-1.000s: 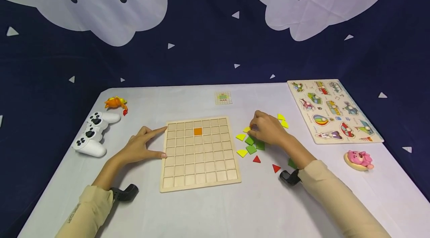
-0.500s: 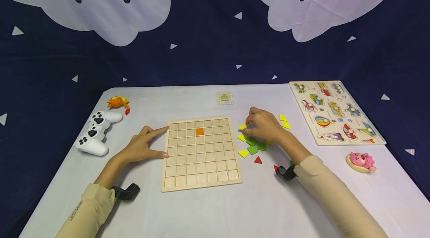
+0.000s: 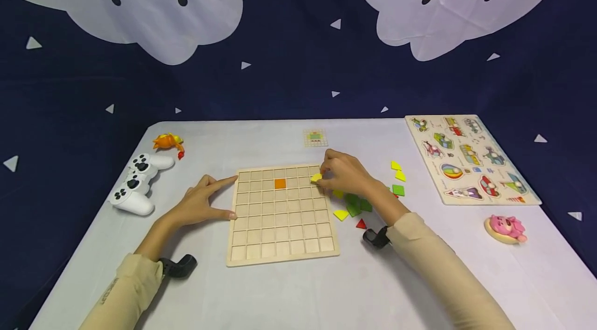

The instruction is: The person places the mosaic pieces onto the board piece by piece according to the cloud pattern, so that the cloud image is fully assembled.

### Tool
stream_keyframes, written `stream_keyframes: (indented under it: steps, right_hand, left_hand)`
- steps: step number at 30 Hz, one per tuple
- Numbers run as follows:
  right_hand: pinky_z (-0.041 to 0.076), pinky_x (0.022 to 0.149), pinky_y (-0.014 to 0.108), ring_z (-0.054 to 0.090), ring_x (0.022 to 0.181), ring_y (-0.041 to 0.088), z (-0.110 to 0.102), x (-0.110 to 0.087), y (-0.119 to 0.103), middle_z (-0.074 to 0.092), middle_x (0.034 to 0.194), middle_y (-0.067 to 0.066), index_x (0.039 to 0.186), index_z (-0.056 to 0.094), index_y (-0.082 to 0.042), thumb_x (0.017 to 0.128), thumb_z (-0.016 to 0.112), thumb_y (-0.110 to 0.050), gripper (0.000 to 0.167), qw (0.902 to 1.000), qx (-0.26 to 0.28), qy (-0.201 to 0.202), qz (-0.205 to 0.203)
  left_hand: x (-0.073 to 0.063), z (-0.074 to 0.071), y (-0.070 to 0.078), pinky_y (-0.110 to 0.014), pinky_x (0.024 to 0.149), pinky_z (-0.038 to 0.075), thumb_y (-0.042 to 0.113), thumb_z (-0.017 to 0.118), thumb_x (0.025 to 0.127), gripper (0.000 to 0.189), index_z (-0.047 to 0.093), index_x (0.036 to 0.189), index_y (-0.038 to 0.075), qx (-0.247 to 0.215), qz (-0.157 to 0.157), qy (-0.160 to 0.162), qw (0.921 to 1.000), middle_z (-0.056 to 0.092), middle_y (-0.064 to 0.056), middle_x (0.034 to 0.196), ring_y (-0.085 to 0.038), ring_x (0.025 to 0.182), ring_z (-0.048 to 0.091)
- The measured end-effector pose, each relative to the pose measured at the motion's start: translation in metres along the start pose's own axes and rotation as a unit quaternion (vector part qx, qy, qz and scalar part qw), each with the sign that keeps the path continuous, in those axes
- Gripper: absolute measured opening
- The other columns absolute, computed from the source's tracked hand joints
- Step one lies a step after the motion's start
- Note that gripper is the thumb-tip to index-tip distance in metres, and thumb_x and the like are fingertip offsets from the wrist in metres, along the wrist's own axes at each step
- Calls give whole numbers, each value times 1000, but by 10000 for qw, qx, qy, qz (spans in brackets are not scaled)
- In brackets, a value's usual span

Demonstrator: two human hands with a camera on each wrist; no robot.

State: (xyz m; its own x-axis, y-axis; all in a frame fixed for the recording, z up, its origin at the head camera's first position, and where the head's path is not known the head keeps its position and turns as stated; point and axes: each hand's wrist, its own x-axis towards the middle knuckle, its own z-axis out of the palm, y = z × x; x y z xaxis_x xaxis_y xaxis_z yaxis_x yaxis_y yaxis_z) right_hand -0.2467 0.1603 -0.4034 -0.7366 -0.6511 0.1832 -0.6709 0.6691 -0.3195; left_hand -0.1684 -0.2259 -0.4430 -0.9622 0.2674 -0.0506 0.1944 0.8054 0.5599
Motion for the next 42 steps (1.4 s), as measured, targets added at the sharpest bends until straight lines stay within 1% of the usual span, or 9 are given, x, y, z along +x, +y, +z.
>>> stream_keyframes:
  steps: [8,12,18,22,25,31,42]
  right_hand:
    - [47,69,32,51,75,13,6,19,-26,58,91,4,96,78,-4,81,79,-23,24,9996,87,-96,-259]
    - [48,70,31,50,75,12,11,28,-35,57,91,4,93,78,-4,81,78,-23,23,9991,78,-113,-399]
    - [49,70,28,50,72,10,20,37,-42,56,87,2,90,78,-5,80,78,-22,20,9976,-64,-93,-689]
    - [49,70,27,49,71,8,25,43,-48,56,87,0,90,77,-5,81,78,-23,20,9965,-130,-135,-809]
    - [48,68,26,48,70,9,27,46,-53,56,87,0,90,77,-6,81,78,-24,20,9963,-77,-152,-848]
    - [49,70,27,52,72,9,30,51,-60,57,89,0,91,77,-6,82,78,-23,20,9962,13,-116,-868]
    - [47,67,24,51,70,8,35,62,-66,56,87,-1,86,75,-8,83,79,-26,18,9939,-273,-169,-1050]
  left_hand:
    - [1,0,2,-43,86,29,58,85,67,97,44,151,30,-60,-33,-53,10000,43,-5,106,-20,94,42]
    - [0,-1,2,-44,87,30,58,85,67,97,43,151,30,-53,-52,-55,10000,44,-5,107,-20,95,42]
    - [0,-2,3,-43,87,30,58,85,67,98,43,151,30,-37,-37,-73,10000,45,-6,108,-20,96,43]
    - [0,-2,2,-43,87,30,58,85,67,98,43,151,30,-23,-56,-73,10000,44,-5,108,-20,95,43]
    - [0,-2,2,-43,86,29,58,85,67,97,44,151,30,-33,-58,-64,10000,44,-5,107,-20,95,43]
    - [0,-2,2,-42,85,29,58,85,67,97,44,150,31,-40,-40,-48,10000,44,-5,106,-19,95,42]
    - [1,-2,2,-40,83,29,57,86,66,97,45,150,29,-32,-26,-23,10000,43,-4,105,-19,93,42]
